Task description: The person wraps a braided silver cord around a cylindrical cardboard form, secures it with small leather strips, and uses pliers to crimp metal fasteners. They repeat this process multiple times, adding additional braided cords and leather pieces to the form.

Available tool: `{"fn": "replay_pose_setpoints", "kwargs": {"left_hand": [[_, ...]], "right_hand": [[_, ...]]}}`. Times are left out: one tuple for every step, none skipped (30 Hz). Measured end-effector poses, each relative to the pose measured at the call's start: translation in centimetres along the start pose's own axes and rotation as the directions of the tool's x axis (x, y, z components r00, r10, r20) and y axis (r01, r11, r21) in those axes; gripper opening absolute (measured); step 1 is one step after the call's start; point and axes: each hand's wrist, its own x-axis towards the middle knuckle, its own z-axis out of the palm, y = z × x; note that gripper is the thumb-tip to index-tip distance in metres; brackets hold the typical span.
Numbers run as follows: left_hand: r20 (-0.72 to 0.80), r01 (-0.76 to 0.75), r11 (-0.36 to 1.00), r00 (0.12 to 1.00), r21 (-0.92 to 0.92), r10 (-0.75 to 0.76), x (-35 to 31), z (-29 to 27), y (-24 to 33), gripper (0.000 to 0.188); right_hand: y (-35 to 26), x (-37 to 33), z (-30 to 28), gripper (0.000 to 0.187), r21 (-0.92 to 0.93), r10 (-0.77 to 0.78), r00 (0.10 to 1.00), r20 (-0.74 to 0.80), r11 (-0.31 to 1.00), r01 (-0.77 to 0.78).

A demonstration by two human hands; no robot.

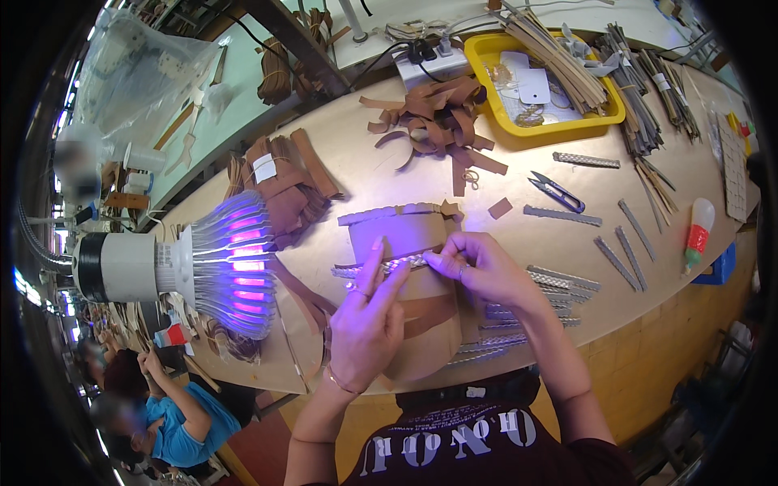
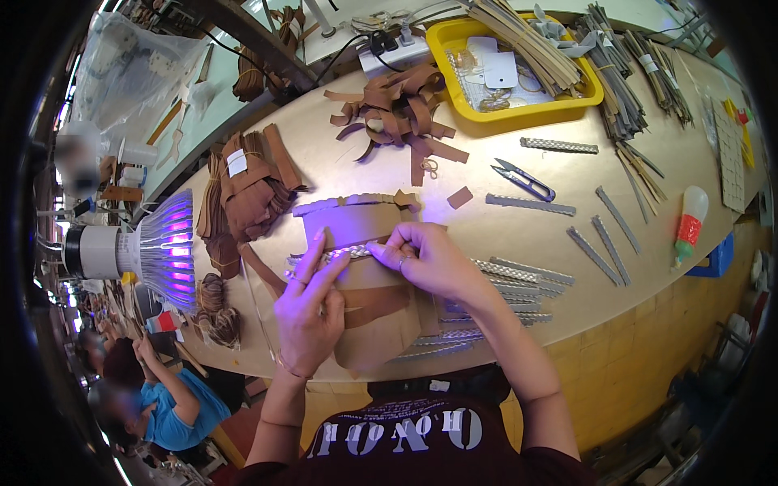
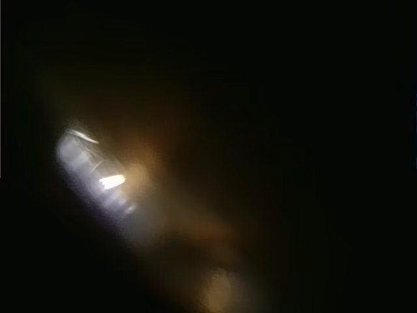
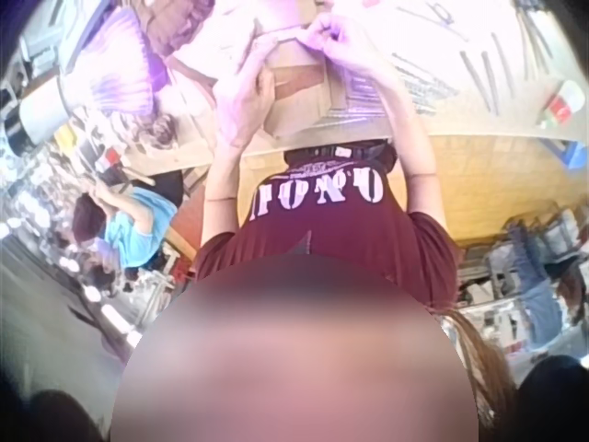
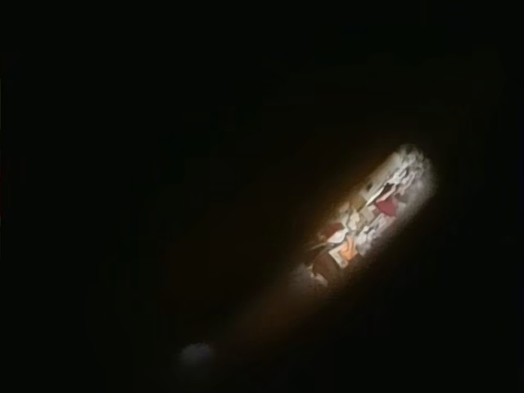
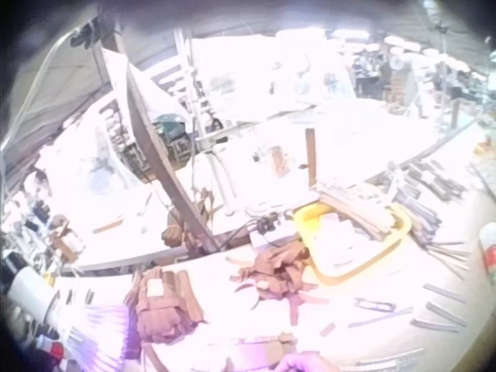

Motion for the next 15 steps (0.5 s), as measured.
{"fn": "replay_pose_setpoints", "kwargs": {"left_hand": [[0.03, -0.005, 1.0, 1.0, -0.001, 0.005, 0.1, -0.2, 0.2, 0.048], [0.067, -0.006, 0.999, 0.998, 0.038, 0.003, 0.2, -0.3, 0.4, 0.048], [0.105, -0.009, 0.997, 0.994, 0.078, 0.001, 0.3, -0.4, 0.7, 0.048], [0.136, -0.023, 0.992, 0.991, 0.123, 0.006, 0.4, -0.5, 1.0, 0.048], [0.148, 0.003, 0.994, 0.989, 0.11, -0.019, 0.5, -0.5, 1.3, 0.047], [0.153, 0.02, 0.994, 0.988, 0.105, -0.036, 0.6, -0.6, 1.7, 0.047], [0.148, 0.034, 0.994, 0.988, 0.103, -0.049, 0.7, -0.7, 2.0, 0.046], [0.129, 0.023, 0.989, 0.991, 0.145, -0.042, 0.9, -0.6, 2.4, 0.044], [0.099, 0.008, 0.982, 0.995, 0.191, -0.028, 1.2, -0.5, 2.7, 0.042], [0.069, -0.007, 0.972, 0.998, 0.237, -0.01, 1.5, -0.5, 2.8, 0.04], [0.062, -0.018, 0.983, 0.998, 0.184, 0.007, 2.0, -0.5, 2.6, 0.038], [0.054, -0.028, 0.991, 0.998, 0.129, 0.021, 2.7, -0.6, 2.1, 0.036], [0.038, -0.035, 0.997, 0.999, 0.072, 0.032, 3.2, -0.6, 1.7, 0.036], [0.048, -0.014, 0.998, 0.999, 0.059, 0.011, 3.5, -0.6, 1.5, 0.034], [0.052, 0.008, 0.999, 0.999, 0.043, -0.01, 3.7, -0.5, 1.3, 0.032]], "right_hand": [[0.3, 0.3, -0.2, 0.03, 0.045, 0.035, 0.999, 0.031, 0.998, -0.036], [0.7, 0.6, -0.4, 0.031, 0.092, 0.049, 0.997, 0.066, 0.994, -0.055], [0.9, 0.9, -0.6, 0.032, 0.121, 0.09, 0.991, 0.097, 0.987, -0.101], [1.2, 1.2, -0.7, 0.033, 0.14, 0.081, 0.99, 0.118, 0.985, -0.097], [1.3, 1.4, -0.8, 0.034, 0.141, 0.101, 0.986, 0.134, 0.983, -0.12], [1.4, 1.5, -0.8, 0.035, 0.118, 0.151, 0.979, 0.135, 0.979, -0.168], [1.3, 1.5, -0.8, 0.035, 0.107, 0.151, 0.982, 0.111, 0.981, -0.163], [1.3, 1.4, -0.8, 0.034, 0.074, 0.178, 0.982, 0.07, 0.98, -0.183], [1.1, 1.3, -0.9, 0.034, 0.024, 0.218, 0.976, 0.018, 0.976, -0.218], [0.9, 0.9, -1.1, 0.033, -0.01, 0.156, 0.987, -0.026, 0.988, -0.156], [0.7, 0.2, -1.6, 0.033, -0.068, 0.109, 0.991, -0.075, 0.991, -0.114], [0.5, -0.4, -2.1, 0.032, -0.13, 0.03, 0.993, -0.118, 0.99, -0.045], [0.4, -0.9, -2.7, 0.03, -0.107, -0.001, 0.979, -0.204, 0.994, -0.021], [0.3, -1.6, -3.6, 0.028, -0.088, -0.059, 0.956, -0.287, 0.996, 0.035], [0.3, -2.3, -4.5, 0.026, -0.088, -0.121, 0.922, -0.369, 0.992, 0.095]]}}
